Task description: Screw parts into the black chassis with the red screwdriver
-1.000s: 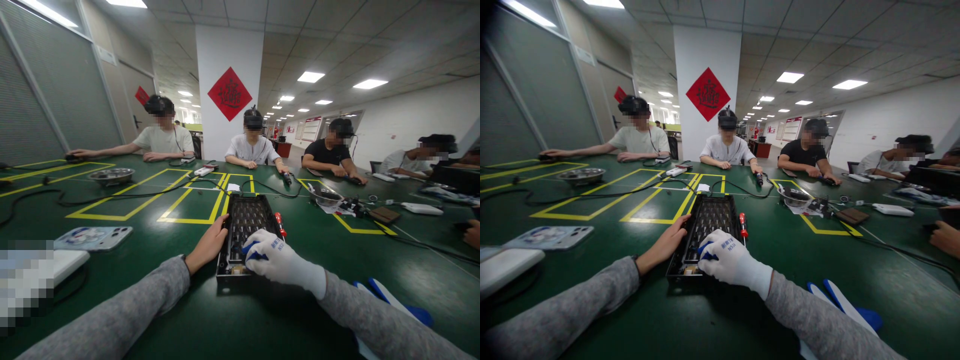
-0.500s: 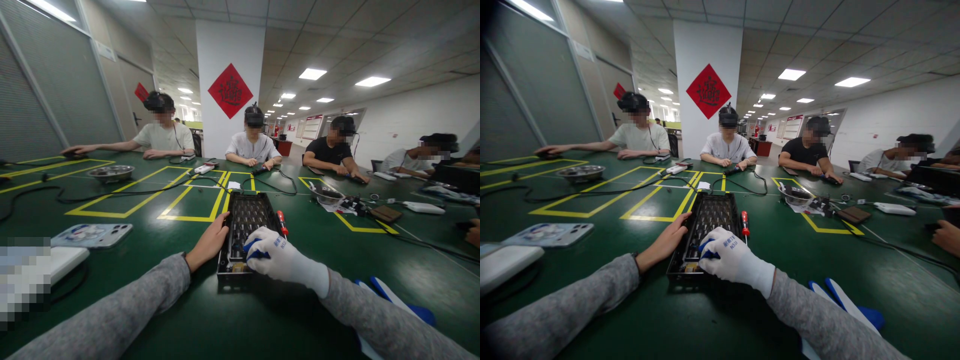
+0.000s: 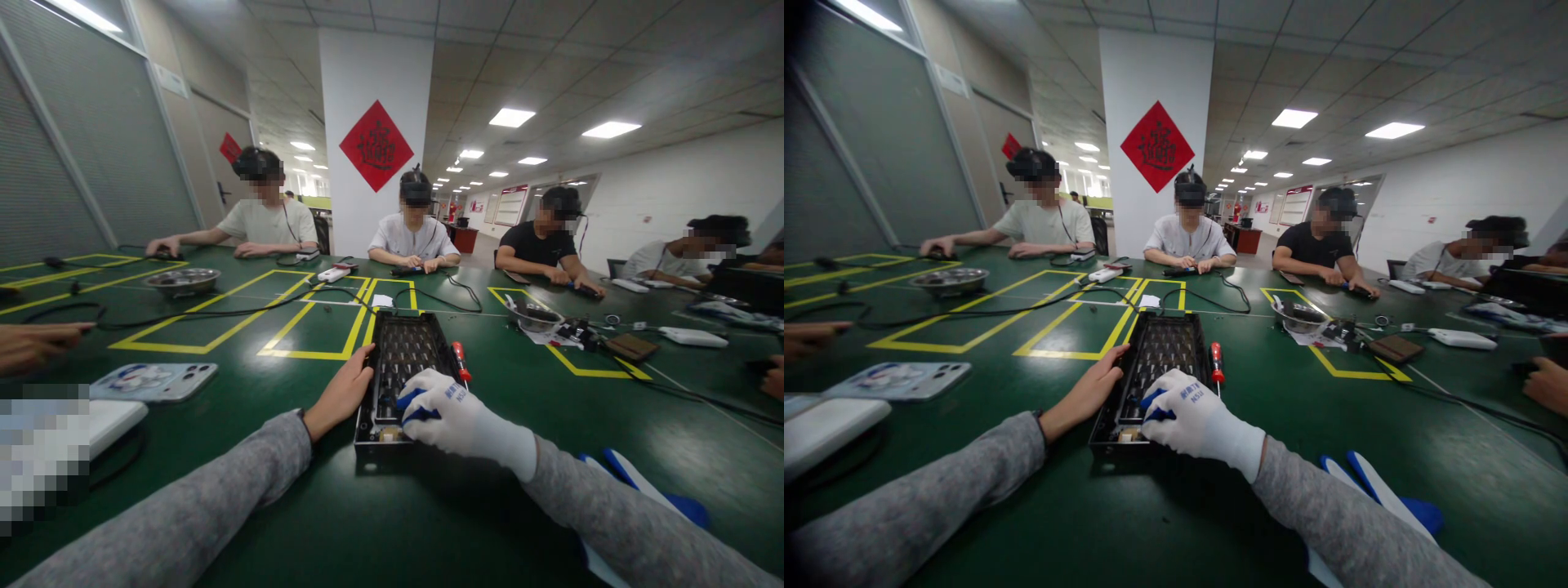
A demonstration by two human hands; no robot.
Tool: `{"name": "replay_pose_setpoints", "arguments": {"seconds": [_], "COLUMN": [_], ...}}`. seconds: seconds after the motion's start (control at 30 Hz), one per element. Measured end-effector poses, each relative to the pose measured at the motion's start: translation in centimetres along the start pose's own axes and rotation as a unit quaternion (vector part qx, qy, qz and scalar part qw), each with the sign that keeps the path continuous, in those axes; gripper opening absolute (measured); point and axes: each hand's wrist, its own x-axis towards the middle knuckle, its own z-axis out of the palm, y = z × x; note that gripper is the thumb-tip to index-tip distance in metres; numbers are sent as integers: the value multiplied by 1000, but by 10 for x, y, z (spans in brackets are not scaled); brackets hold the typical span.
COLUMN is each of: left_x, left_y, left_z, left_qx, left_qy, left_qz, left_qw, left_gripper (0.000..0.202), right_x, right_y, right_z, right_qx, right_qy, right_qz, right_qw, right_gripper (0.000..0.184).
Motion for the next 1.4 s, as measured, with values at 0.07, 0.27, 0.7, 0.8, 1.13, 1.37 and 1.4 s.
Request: {"name": "replay_pose_setpoints", "arguments": {"seconds": [0.07,0.27,0.7,0.8,1.13,1.37,1.4], "left_x": [0,0,0,-1,0,0,0], "left_y": [0,1,1,2,-1,-2,-3], "left_z": [0,-1,-1,-1,0,0,0], "left_qx": [1,7,3,3,13,13,13], "left_qy": [-1,-7,-1,-3,5,4,3], "left_qz": [0,-10,-9,-9,-10,-14,-13], "left_qw": [1000,1000,1000,1000,1000,1000,1000], "left_gripper": [52,53,52,53,52,52,52], "right_x": [0,-1,-2,-2,-1,-2,-2], "right_y": [0,1,-1,0,-2,-2,-2], "right_z": [0,2,1,3,2,2,2], "right_qx": [3,6,9,0,12,8,8], "right_qy": [-2,16,21,28,25,26,25], "right_qz": [-4,-7,-1,-3,1,-2,1], "right_qw": [1000,1000,1000,1000,1000,1000,1000], "right_gripper": [13,13,12,11,11,11,11]}}
